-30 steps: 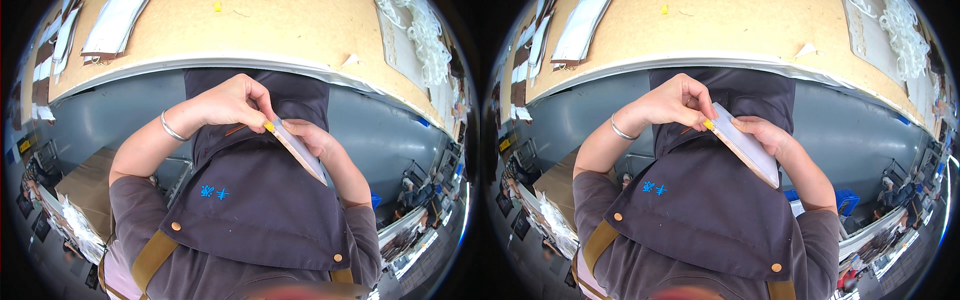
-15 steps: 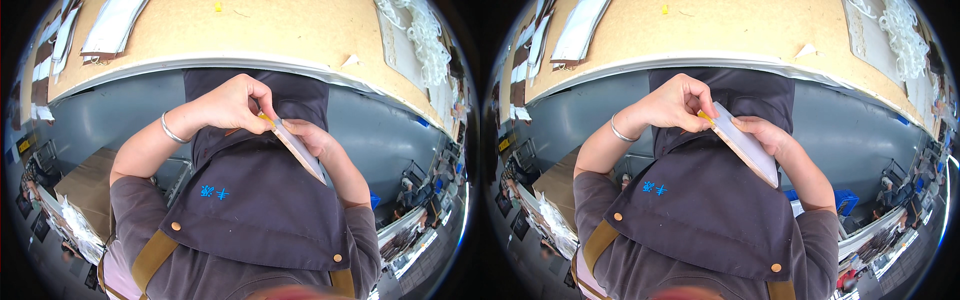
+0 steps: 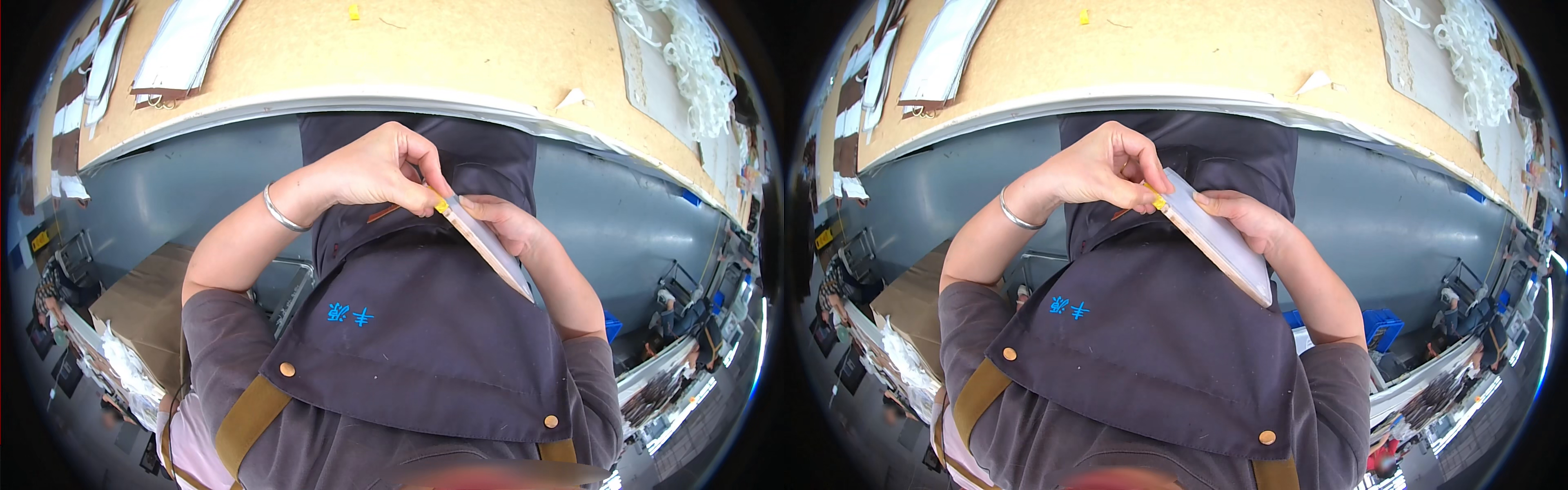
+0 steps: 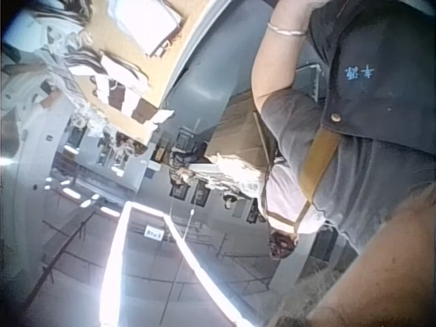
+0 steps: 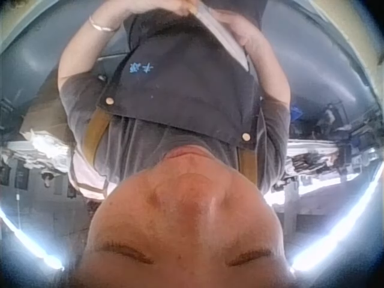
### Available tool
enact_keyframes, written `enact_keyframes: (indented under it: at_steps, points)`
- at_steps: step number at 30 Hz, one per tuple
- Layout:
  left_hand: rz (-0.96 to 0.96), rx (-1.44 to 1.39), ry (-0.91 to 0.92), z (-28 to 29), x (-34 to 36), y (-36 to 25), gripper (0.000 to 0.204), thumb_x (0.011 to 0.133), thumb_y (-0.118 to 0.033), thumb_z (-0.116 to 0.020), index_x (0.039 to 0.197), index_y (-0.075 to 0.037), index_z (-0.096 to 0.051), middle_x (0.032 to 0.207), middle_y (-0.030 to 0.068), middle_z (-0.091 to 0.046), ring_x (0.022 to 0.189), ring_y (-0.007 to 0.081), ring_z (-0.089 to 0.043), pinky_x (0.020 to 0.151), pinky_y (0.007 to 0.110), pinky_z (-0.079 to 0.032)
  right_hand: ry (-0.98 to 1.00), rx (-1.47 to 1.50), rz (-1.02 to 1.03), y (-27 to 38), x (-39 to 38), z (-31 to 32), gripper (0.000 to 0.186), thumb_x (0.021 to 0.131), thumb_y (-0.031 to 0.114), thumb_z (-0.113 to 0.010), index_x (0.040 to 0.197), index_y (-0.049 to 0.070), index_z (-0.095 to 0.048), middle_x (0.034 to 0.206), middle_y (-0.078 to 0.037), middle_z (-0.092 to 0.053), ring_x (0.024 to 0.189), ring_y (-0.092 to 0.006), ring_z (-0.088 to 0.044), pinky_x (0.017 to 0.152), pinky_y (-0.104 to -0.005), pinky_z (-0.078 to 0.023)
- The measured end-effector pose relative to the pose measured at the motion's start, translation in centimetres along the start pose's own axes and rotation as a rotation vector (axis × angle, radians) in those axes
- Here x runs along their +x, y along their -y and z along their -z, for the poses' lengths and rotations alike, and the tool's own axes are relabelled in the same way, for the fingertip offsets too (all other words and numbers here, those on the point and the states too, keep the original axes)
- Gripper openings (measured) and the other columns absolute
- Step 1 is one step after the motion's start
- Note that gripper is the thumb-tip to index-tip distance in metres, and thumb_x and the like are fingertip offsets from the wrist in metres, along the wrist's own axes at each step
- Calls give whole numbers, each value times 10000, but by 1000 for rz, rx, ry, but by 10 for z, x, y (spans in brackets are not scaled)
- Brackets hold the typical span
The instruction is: The recorder aligns leather components and applies adhesive tape to the edges of a leather piece.
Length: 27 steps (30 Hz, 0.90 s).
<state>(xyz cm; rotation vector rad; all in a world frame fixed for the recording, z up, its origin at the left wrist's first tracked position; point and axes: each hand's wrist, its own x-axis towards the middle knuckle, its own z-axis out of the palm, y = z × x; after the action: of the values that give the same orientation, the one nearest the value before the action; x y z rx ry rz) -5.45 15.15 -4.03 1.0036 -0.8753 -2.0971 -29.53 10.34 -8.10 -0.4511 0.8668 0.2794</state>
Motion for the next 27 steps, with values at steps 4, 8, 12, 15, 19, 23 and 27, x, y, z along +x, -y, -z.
enact_keyframes:
  at_steps: [4, 8, 12, 15, 19, 23, 27]
  points:
    - [-5, 27, -15, -1, 0, 1, 78, 706, 46, -655, 776, 48, -621, 847, 160, -648, 704, 148, -641, 605, 219, -533, -5, -14, 7, 1, -2, -3, 416, 844, 354, -592, 1089, 20, -556, 922, -47, -614, 760, -90, -576, 684, -226, -471]
    - [30, 15, -35, -2, -2, -2, 60, 716, 37, -636, 771, 58, -621, 830, 169, -647, 691, 163, -645, 615, 237, -549, -21, -32, 8, -1, 0, -1, 428, 844, 361, -590, 1093, 15, -554, 925, -54, -613, 777, -97, -573, 698, -228, -462]
    - [30, 40, -49, -1, -1, -1, 64, 719, 33, -630, 776, 61, -621, 830, 166, -648, 692, 159, -645, 624, 237, -550, -49, -41, 8, -3, 3, 1, 439, 844, 354, -592, 1105, 4, -548, 937, -63, -612, 790, -111, -573, 707, -237, -461]
    - [-1, -82, -32, 1, -1, 2, 67, 716, 35, -625, 777, 61, -621, 826, 159, -649, 688, 149, -643, 619, 235, -549, -51, -35, 0, -2, 1, 0, 443, 842, 348, -598, 1110, 0, -545, 947, -68, -612, 790, -114, -574, 708, -241, -462]
    - [41, 11, -34, -1, -1, -5, 88, 701, 40, -609, 785, 60, -625, 843, 163, -652, 700, 151, -647, 627, 238, -549, -58, -35, 6, -2, 2, 0, 443, 842, 343, -600, 1113, -2, -543, 950, -69, -613, 793, -116, -575, 707, -243, -464]
    - [-32, 16, -2, 0, -3, -4, 121, 693, 54, -587, 806, 65, -630, 869, 172, -654, 712, 163, -653, 638, 244, -552, -51, -22, 2, 1, -1, -2, 442, 843, 342, -598, 1117, 0, -542, 953, -68, -612, 797, -115, -576, 706, -245, -467]
    - [-3, -16, -25, 2, -2, -1, 147, 698, 64, -570, 830, 74, -633, 877, 180, -653, 718, 179, -657, 648, 254, -557, -52, -33, -2, 4, -3, -5, 447, 840, 350, -598, 1118, 4, -545, 958, -65, -608, 796, -115, -573, 703, -247, -469]
